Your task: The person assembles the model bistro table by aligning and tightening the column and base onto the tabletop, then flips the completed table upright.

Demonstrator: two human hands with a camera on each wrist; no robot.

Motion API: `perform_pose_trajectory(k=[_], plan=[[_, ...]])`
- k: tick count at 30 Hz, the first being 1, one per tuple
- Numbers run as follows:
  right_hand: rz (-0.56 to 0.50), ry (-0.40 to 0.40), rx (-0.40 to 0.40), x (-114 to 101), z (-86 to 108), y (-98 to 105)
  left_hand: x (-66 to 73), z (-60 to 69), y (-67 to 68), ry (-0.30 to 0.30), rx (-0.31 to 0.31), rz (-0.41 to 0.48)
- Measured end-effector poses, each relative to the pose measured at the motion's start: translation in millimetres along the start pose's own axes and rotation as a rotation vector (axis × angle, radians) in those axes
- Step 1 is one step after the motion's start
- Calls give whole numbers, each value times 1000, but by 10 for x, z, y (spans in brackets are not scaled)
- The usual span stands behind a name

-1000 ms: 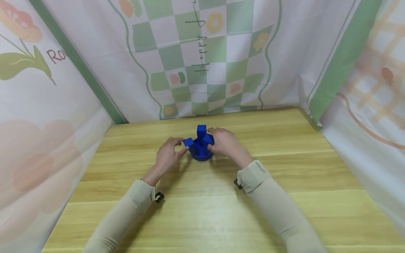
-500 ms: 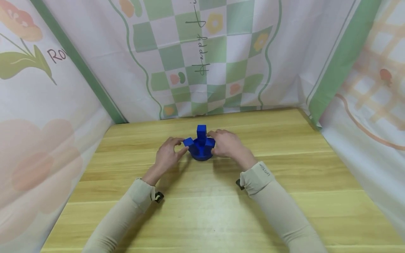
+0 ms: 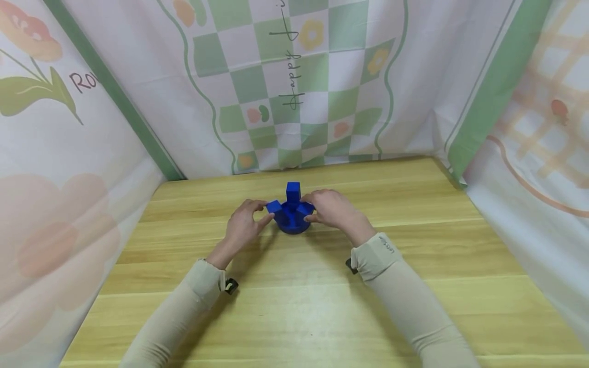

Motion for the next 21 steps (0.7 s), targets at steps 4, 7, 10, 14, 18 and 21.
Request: perform_pose_trajectory(k=[4, 7, 10, 14, 18, 21], plan=[[-15, 14, 0, -11, -20, 12, -1, -11, -14, -15, -7, 1], [-30, 17, 1, -3, -40, 26, 5, -33, -14, -32, -8, -3], [-59, -2, 4, 45, -49, 12, 12, -49, -3, -45, -5, -1], [-123, -67, -4, 173, -34, -110, -12, -53, -7, -36, -15, 17], [-174, -148, -30, 310, -3, -315, -74, -41, -88, -8, -72, 38], [-189, -192, -48, 381, 19, -447, -136, -31, -195, 17, -145, 36]])
Point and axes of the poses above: each hand's wrist, its own z-axis away from the middle knuckle, its own y-axis out of the back of the hand, x = y × z, the point moved 10 cm from there along -z, towards the middle knuckle, and after that the axes turned 4 degrees about x, right-handed, at the moved point
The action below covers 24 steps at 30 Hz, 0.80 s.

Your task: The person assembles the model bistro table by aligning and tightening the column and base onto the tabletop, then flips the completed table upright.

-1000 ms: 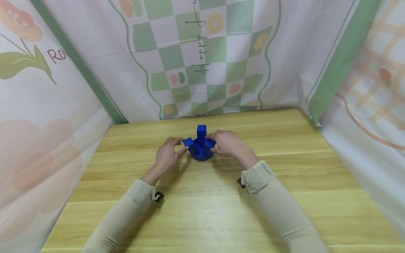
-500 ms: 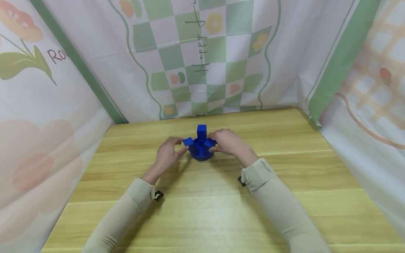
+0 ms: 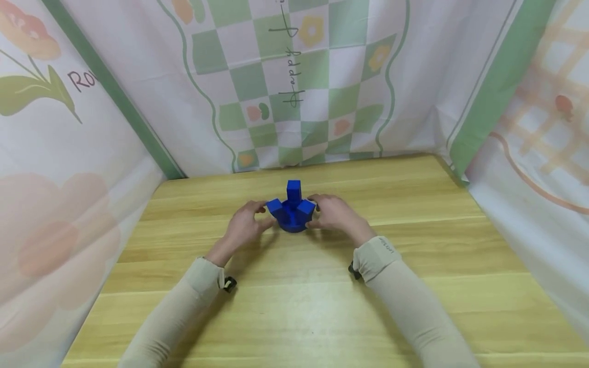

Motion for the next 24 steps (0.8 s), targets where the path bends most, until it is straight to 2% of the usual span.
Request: perform_pose_trajectory(k=[5, 9, 17, 24], plan=[[5, -34, 6, 115, -11, -100, -53, -63, -178, 11, -112, -41], [18, -28, 16, 143, -29, -141, -68, -127, -278, 22, -168, -30], [-2, -17, 22, 96, -51, -144, -92, -239, -350, 66, -205, 3], [10, -21, 19, 61, -57, -143, -134, -281, -386, 114, -220, 23]])
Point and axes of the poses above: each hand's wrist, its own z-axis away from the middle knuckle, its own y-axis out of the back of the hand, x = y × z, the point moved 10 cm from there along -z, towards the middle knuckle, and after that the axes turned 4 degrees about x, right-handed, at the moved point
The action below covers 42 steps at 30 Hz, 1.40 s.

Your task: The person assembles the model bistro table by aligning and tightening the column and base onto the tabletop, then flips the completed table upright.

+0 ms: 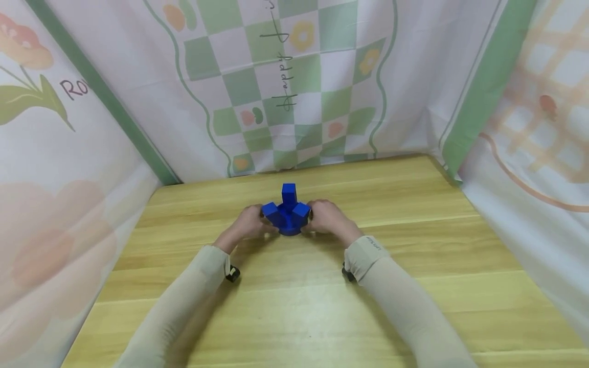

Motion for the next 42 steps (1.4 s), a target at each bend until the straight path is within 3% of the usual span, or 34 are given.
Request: perform_pose_trajectory(k=[10, 17, 28, 35, 42], plan=[[-10, 18, -9, -26, 14, 0, -11, 31, -17, 4, 1, 27], [-107, -3, -9, 2, 25, 90, 49, 102, 105, -10, 1, 140], [-292, -15, -22, -38, 66, 200, 76, 223, 257, -23, 27, 175], [-343, 34, -9, -79, 89, 286, 185, 272, 379, -112, 57, 185], [-391, 40, 7, -80, 105, 396, 339, 305, 541, -226, 126, 198]])
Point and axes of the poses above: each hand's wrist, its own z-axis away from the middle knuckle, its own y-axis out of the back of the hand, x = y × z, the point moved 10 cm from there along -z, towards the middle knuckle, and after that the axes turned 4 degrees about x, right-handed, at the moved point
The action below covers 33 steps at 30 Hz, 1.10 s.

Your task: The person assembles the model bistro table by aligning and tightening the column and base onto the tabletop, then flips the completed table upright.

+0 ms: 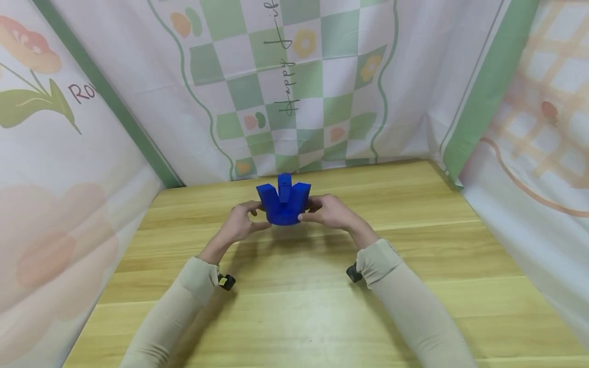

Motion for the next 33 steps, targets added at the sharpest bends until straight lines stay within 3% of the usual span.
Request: perform_pose_trajectory(k=[8, 13, 17, 22, 33], plan=[[-92, -65, 28, 6, 19, 92, 68, -22, 136, -7, 90, -12], [-149, -98, 71, 4, 30, 150, 53, -9, 201, 56, 116, -10], [-111, -91, 80, -7, 37, 158, 27, 9, 223, 119, 106, 15], [-40, -64, 105, -46, 44, 186, 25, 21, 247, 155, 89, 43], [-99, -132, 108, -22, 70, 178, 32, 26, 190, 138, 1, 80]])
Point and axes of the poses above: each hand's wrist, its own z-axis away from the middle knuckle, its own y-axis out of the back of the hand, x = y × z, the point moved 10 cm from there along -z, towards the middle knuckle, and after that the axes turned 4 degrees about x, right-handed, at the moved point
